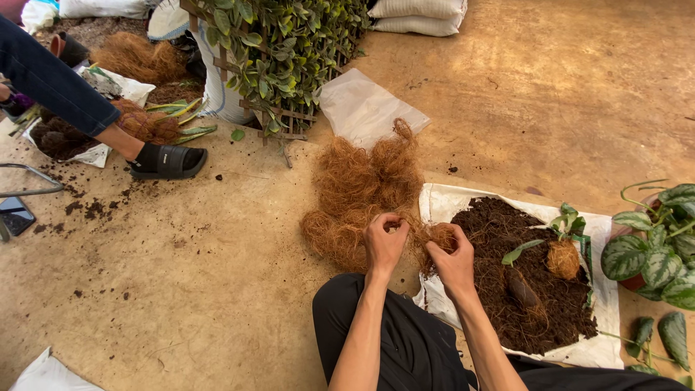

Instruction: The person sits on the floor and wraps a small plant's root ball with coconut coir fiber. They pull strands from a pile, wrap them around the roots, and secure the bundle with a small rubber band.

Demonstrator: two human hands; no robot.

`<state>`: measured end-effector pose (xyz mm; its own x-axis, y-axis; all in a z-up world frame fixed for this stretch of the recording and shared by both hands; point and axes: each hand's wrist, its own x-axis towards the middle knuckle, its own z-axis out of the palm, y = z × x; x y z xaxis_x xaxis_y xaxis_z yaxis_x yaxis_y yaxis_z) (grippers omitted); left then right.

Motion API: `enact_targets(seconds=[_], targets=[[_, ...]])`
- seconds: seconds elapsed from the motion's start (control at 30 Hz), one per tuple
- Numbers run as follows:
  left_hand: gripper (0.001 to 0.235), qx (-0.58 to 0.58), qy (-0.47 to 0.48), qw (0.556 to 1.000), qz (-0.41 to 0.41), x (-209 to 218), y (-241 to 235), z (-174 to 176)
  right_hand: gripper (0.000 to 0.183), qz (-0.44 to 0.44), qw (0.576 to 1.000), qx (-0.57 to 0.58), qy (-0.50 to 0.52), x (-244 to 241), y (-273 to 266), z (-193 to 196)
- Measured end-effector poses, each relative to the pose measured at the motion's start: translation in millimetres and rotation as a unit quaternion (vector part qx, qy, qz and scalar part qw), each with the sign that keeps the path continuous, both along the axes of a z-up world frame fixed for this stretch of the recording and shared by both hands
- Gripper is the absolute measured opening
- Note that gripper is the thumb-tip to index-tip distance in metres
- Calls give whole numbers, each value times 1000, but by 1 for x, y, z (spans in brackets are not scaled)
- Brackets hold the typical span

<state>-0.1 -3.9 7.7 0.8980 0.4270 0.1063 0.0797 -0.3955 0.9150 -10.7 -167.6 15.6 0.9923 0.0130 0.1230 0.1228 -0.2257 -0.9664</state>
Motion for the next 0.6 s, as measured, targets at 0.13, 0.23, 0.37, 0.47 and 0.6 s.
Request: enact_targets(seconds=[0.13, 0.23, 0.37, 0.47, 0.6], targets=[[20, 35, -39, 998, 42, -1, -1, 7, 28, 1, 997, 0, 74, -5, 3, 6], [21, 41, -46, 997, 54, -1, 0, 6, 35, 10, 996, 4, 88, -6, 3, 7], [24, -190, -3, 980, -51, 5, 4, -1, 40, -28, 996, 3, 86, 6, -4, 6], [29, -257, -58, 947, -185, 3, -1, -6, 52, -62, 995, 21, 78, 20, -13, 8], [39, -340, -9, 907, -248, -1, 4, -9, 55, -77, 994, 59, 52, 31, -20, 18]])
